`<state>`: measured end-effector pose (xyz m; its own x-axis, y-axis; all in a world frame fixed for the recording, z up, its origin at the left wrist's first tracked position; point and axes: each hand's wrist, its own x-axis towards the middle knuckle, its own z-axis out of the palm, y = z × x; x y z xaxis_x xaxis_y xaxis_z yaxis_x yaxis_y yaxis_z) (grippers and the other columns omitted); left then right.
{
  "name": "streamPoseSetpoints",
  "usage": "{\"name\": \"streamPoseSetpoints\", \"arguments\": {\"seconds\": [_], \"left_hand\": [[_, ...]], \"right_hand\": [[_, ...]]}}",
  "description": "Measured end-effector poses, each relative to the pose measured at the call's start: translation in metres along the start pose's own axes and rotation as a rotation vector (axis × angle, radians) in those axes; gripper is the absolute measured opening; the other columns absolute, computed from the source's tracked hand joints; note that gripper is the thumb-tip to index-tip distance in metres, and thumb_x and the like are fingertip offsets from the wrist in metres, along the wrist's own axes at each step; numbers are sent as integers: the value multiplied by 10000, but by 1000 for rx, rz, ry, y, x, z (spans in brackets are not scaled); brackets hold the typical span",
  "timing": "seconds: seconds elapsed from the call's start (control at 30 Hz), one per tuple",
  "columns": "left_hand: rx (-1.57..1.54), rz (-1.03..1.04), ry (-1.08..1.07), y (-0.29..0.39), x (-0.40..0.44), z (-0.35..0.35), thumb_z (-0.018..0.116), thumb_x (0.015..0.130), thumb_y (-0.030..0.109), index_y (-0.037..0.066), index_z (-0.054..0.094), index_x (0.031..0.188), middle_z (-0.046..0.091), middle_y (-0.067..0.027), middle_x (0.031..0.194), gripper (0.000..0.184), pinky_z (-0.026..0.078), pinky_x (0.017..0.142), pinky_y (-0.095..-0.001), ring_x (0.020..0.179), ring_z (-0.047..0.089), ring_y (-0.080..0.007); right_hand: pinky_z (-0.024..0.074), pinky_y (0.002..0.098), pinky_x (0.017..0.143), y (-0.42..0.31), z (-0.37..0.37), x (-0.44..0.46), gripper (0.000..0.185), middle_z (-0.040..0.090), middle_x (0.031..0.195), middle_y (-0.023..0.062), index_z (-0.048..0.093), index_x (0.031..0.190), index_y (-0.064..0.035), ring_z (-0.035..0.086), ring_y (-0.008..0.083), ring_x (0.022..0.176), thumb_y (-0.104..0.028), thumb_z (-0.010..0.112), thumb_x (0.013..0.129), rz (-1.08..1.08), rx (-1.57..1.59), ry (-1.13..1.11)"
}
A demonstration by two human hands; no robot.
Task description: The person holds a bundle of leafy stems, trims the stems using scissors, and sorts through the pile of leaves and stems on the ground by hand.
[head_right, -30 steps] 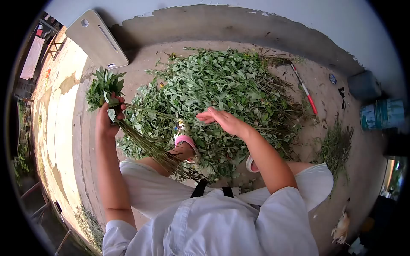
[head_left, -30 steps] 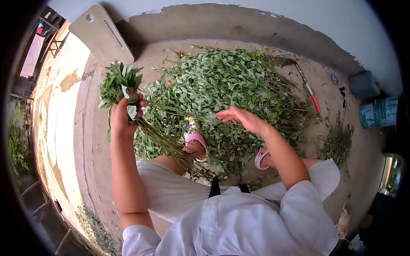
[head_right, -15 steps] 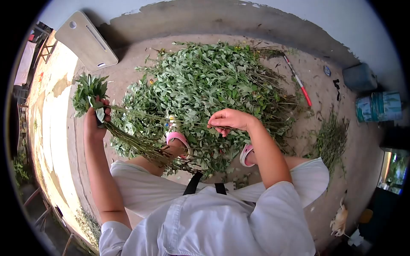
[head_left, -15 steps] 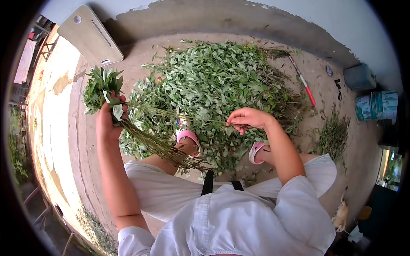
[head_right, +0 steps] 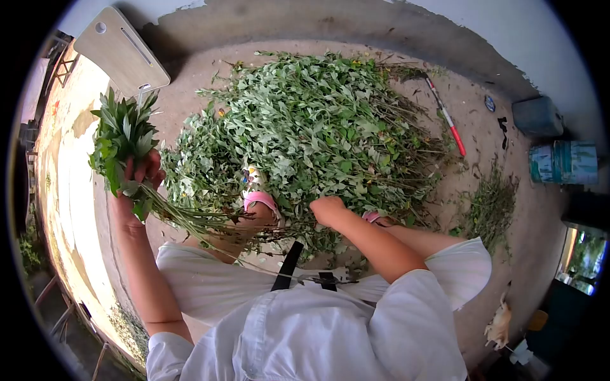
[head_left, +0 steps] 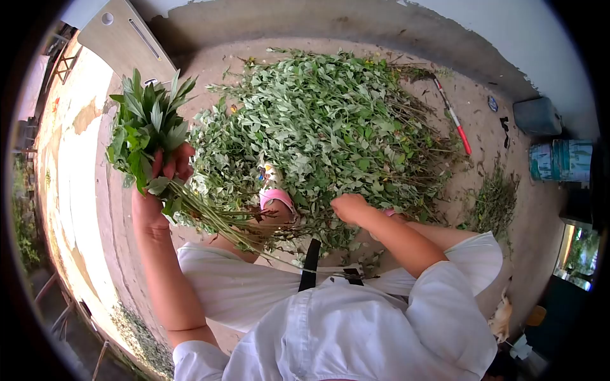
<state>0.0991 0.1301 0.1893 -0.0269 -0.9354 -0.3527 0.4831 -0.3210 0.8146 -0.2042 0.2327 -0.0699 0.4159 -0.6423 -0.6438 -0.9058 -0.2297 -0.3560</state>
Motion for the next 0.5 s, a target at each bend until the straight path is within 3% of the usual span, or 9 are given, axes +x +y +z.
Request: {"name": "streamPoseSetpoints", "arguments": {"seconds": [0.03,0.07,0.1,0.17,0.2,0.27,0.3,0.37,0.5], "left_hand": [[77,26,263,0,-2,12,428,875,254,25,517,818,529,-97,752,252,451,638,-326,652,506,-187],[74,33,215,-1,-1,12,426,871,242,6,516,868,539,-111,817,252,458,731,-366,698,519,-196],[71,30,215,-1,2,4,426,871,242,6,516,868,539,-111,817,252,458,731,-366,698,519,-196],[-106,-70,-133,-2,12,-22,431,863,217,16,509,907,530,-107,860,220,482,697,-368,697,522,-196],[-32,-35,-76,-4,15,-26,428,859,215,49,504,950,509,-86,859,203,490,616,-338,681,509,-168],[-25,-51,-77,-8,19,-28,427,860,223,67,502,963,496,-75,832,201,480,579,-318,659,495,-154],[-16,-65,-85,-9,22,-28,426,861,231,85,499,977,483,-64,804,200,469,541,-297,637,481,-140],[-16,-67,-66,-13,21,-28,427,861,228,92,485,974,461,-51,779,186,435,517,-276,588,443,-117],[-12,-85,-51,-12,21,-26,425,863,224,92,475,936,455,-51,776,159,395,495,-259,545,403,-99]], "right_hand": [[443,446,639,7,-10,6,181,586,795,150,585,869,-78,557,347,781,-66,426,781,132,191,165],[448,430,686,16,-20,8,172,578,849,154,587,880,-55,555,340,816,-57,456,769,241,204,270],[448,433,729,38,-8,26,264,553,956,163,534,1028,-70,539,332,888,-54,491,768,283,85,315],[445,444,756,45,1,33,435,520,1032,163,417,1178,-111,517,320,946,-39,516,761,461,-91,476],[445,444,756,48,7,36,435,520,1032,163,417,1178,-111,517,320,946,-39,516,761,457,-96,475],[439,465,758,53,18,38,542,516,1042,153,306,1255,-148,505,311,969,-51,518,766,476,-446,360],[439,465,758,61,11,42,542,516,1042,153,306,1255,-148,505,311,969,-51,518,766,473,-451,365],[436,454,763,85,-6,50,490,531,1001,152,353,1228,-137,506,328,960,-70,518,772,558,-154,401],[438,410,731,108,-86,19,386,563,998,149,430,1168,-123,528,306,922,-132,512,790,403,135,853]]}}
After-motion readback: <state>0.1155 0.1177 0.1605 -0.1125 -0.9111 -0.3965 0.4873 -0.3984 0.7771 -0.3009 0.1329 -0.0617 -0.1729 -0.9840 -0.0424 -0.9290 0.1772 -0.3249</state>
